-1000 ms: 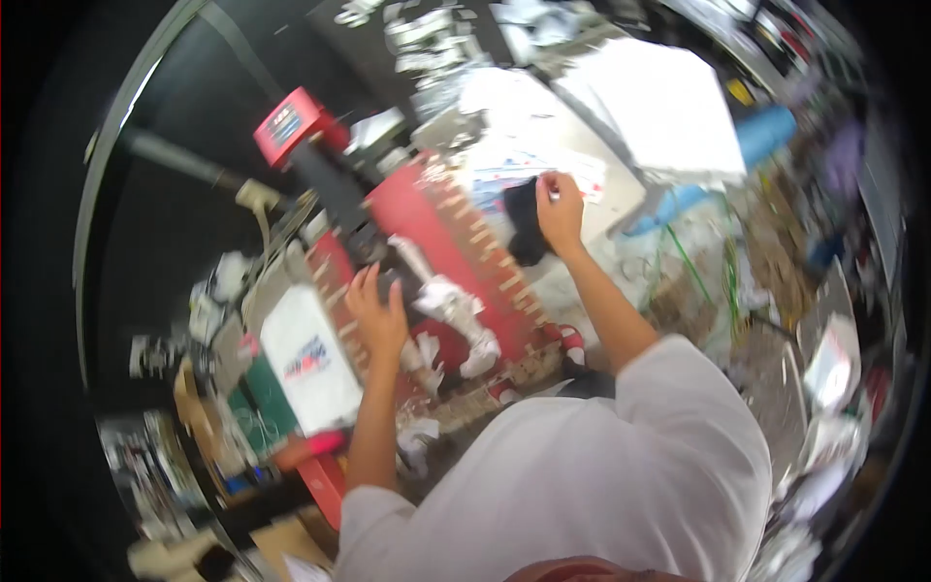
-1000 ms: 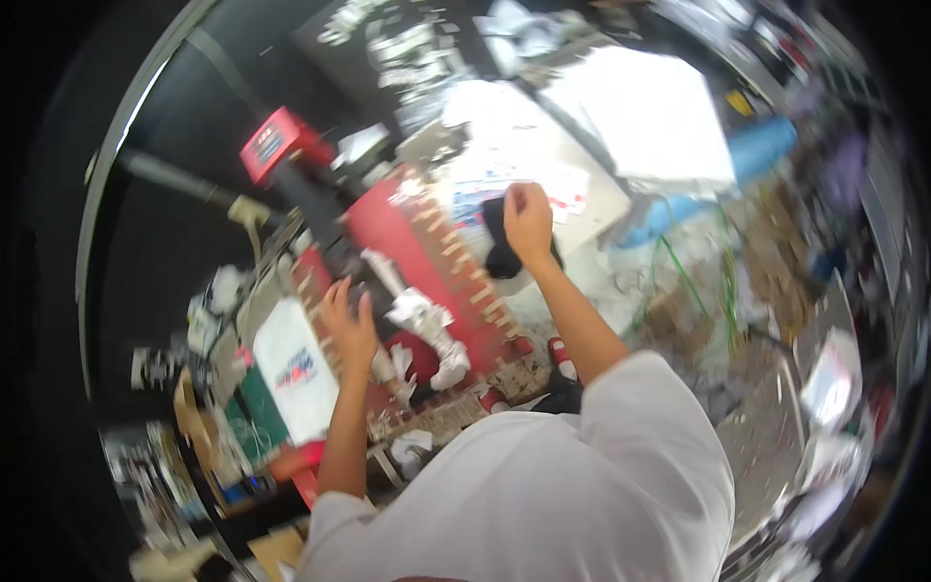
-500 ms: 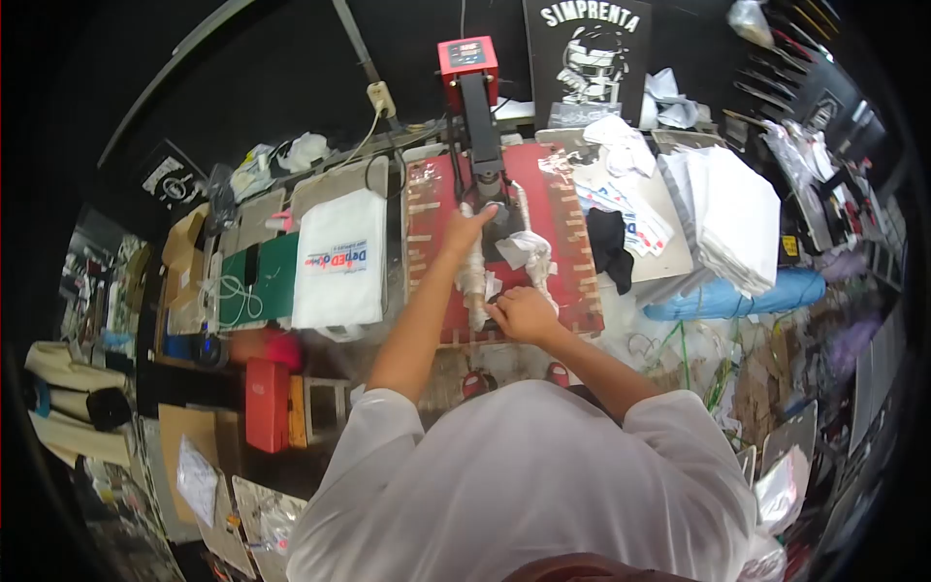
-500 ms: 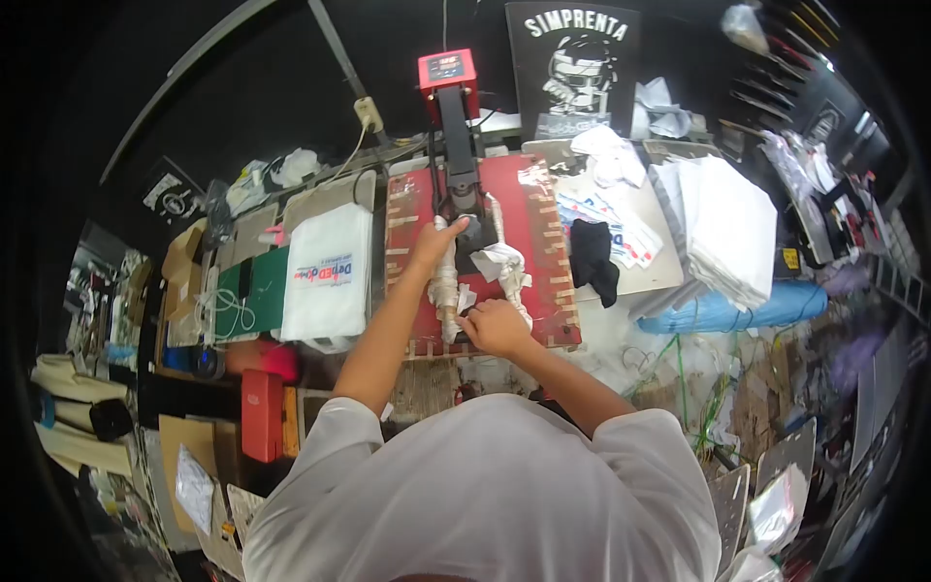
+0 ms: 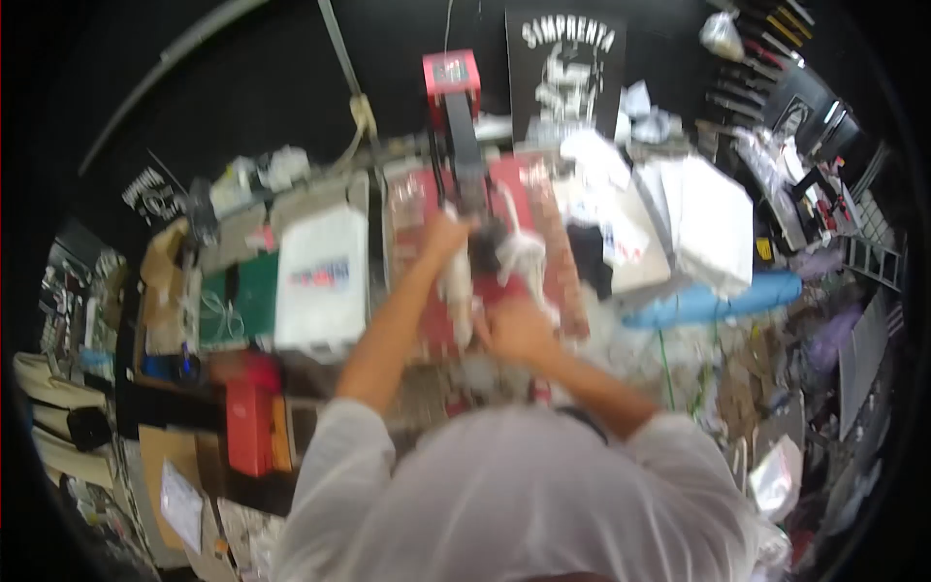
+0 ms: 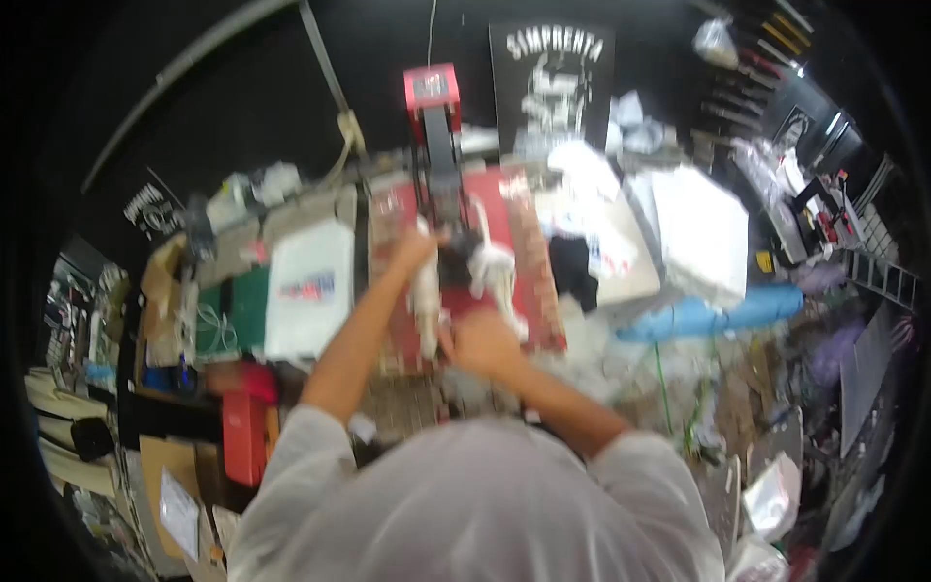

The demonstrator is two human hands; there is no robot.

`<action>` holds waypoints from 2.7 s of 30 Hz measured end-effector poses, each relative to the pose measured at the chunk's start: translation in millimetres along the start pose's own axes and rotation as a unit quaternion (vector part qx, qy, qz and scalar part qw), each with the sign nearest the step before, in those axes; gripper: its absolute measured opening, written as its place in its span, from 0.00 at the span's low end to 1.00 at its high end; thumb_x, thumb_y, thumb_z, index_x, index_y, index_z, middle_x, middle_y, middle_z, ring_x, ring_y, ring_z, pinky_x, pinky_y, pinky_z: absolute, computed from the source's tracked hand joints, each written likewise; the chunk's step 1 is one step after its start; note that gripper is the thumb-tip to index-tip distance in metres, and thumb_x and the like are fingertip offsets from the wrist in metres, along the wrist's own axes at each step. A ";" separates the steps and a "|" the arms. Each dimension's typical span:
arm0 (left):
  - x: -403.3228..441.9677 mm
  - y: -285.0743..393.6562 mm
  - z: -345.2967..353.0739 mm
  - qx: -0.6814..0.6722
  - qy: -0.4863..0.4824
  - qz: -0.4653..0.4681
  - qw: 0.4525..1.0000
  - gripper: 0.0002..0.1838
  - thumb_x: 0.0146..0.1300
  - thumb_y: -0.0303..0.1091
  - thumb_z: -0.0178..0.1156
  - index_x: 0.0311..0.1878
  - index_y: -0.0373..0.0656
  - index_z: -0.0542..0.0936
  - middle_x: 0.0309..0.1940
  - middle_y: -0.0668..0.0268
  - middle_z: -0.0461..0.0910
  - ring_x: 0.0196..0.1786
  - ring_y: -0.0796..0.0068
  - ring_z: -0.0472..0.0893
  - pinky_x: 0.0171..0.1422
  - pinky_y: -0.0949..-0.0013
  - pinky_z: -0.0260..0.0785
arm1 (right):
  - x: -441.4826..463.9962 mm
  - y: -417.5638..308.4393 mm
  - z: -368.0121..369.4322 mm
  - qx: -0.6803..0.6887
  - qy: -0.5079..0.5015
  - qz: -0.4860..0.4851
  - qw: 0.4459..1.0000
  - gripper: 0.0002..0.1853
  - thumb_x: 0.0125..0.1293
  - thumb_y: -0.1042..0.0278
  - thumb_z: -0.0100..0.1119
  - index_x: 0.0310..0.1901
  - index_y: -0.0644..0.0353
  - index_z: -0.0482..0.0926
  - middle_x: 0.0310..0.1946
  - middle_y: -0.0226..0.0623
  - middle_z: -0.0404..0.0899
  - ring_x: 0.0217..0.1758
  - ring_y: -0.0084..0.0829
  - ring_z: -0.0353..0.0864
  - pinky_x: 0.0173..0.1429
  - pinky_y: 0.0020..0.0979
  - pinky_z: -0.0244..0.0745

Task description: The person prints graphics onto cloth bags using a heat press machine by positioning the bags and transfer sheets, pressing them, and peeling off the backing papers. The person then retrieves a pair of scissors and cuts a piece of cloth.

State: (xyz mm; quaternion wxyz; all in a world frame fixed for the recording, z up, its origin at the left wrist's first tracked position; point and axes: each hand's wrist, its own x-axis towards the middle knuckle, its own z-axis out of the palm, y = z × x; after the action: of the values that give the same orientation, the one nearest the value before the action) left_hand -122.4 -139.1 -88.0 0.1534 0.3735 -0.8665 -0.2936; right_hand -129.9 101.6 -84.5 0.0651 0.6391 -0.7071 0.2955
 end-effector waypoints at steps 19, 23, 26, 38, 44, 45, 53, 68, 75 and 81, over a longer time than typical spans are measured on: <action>-295.0 -104.7 15.8 -0.131 -0.327 -0.028 0.935 0.19 0.69 0.34 0.54 0.61 0.39 0.75 0.52 0.51 0.78 0.56 0.53 0.78 0.61 0.60 0.70 | -66.3 -20.1 35.0 0.459 -0.403 0.112 0.784 0.17 0.73 0.59 0.53 0.57 0.59 0.76 0.53 0.47 0.77 0.58 0.45 0.77 0.63 0.40 0.69; -290.9 -79.0 46.6 -0.205 -0.142 -0.075 0.966 0.22 0.63 0.30 0.60 0.60 0.35 0.73 0.57 0.46 0.75 0.63 0.44 0.73 0.68 0.57 0.66 | -89.0 -5.7 85.0 0.256 -0.224 0.032 0.940 0.18 0.70 0.69 0.52 0.61 0.55 0.72 0.60 0.51 0.71 0.60 0.57 0.71 0.64 0.48 0.67; -281.0 -88.9 68.7 -0.070 0.036 0.011 0.997 0.27 0.58 0.26 0.62 0.63 0.36 0.71 0.63 0.47 0.70 0.69 0.44 0.67 0.70 0.53 0.64 | -93.1 6.3 122.1 0.142 -0.198 0.047 0.969 0.18 0.71 0.67 0.51 0.61 0.59 0.72 0.58 0.54 0.73 0.62 0.61 0.70 0.65 0.51 0.65; -261.3 -106.7 66.8 0.046 -0.050 -0.021 0.997 0.40 0.55 0.39 0.68 0.71 0.46 0.67 0.73 0.57 0.62 0.75 0.49 0.59 0.74 0.51 0.62 | -13.5 48.8 196.0 -0.083 -0.005 -0.106 0.991 0.17 0.66 0.63 0.59 0.52 0.62 0.81 0.34 0.48 0.82 0.38 0.54 0.82 0.48 0.51 0.76; -262.6 -109.6 67.7 0.056 -0.046 0.003 0.997 0.39 0.54 0.39 0.69 0.70 0.42 0.68 0.71 0.56 0.63 0.71 0.50 0.62 0.76 0.54 0.60 | 6.4 57.6 198.8 -0.078 0.000 -0.072 0.994 0.16 0.65 0.62 0.59 0.50 0.62 0.82 0.37 0.49 0.83 0.40 0.54 0.82 0.49 0.51 0.76; -262.1 -112.1 70.2 0.065 -0.041 0.011 0.997 0.39 0.54 0.40 0.69 0.69 0.42 0.69 0.71 0.57 0.63 0.71 0.51 0.62 0.75 0.54 0.60 | 6.1 59.6 197.9 -0.078 -0.003 -0.070 0.994 0.16 0.65 0.61 0.59 0.50 0.62 0.82 0.38 0.49 0.83 0.40 0.54 0.82 0.49 0.50 0.77; -260.6 -116.6 77.3 0.067 -0.029 0.006 0.997 0.37 0.53 0.41 0.70 0.67 0.41 0.72 0.70 0.57 0.64 0.70 0.51 0.62 0.74 0.56 0.62 | 15.7 64.8 197.9 -0.075 -0.015 -0.071 0.995 0.16 0.65 0.60 0.60 0.49 0.61 0.83 0.41 0.50 0.84 0.43 0.53 0.83 0.50 0.49 0.77; -256.9 -112.1 78.3 0.075 -0.031 -0.016 0.997 0.33 0.54 0.44 0.69 0.63 0.41 0.76 0.66 0.61 0.68 0.67 0.55 0.65 0.74 0.58 0.59 | 53.9 70.1 212.0 -0.111 -0.009 -0.114 0.987 0.13 0.58 0.63 0.67 0.41 0.61 0.85 0.42 0.50 0.85 0.43 0.50 0.85 0.52 0.44 0.78; -256.3 -113.4 80.4 0.058 -0.023 -0.002 0.998 0.32 0.55 0.45 0.68 0.62 0.41 0.77 0.66 0.60 0.69 0.66 0.54 0.66 0.74 0.55 0.58 | 72.4 56.4 203.4 -0.058 -0.095 -0.053 0.992 0.11 0.56 0.63 0.67 0.38 0.61 0.85 0.40 0.48 0.86 0.45 0.50 0.84 0.52 0.45 0.78; -235.6 -108.8 77.5 0.110 -0.044 -0.042 0.992 0.33 0.58 0.52 0.65 0.62 0.42 0.75 0.63 0.56 0.73 0.65 0.54 0.70 0.70 0.49 0.62 | 49.2 171.3 196.6 -0.173 0.231 0.011 0.957 0.10 0.59 0.63 0.66 0.34 0.62 0.85 0.40 0.47 0.86 0.44 0.45 0.85 0.49 0.42 0.77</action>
State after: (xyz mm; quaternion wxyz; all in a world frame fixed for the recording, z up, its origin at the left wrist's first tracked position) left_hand 59.4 5.4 -227.3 0.0604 0.4105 -0.8830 -0.2193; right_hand -243.7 -38.0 -279.3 0.3333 0.5247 -0.7200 0.3085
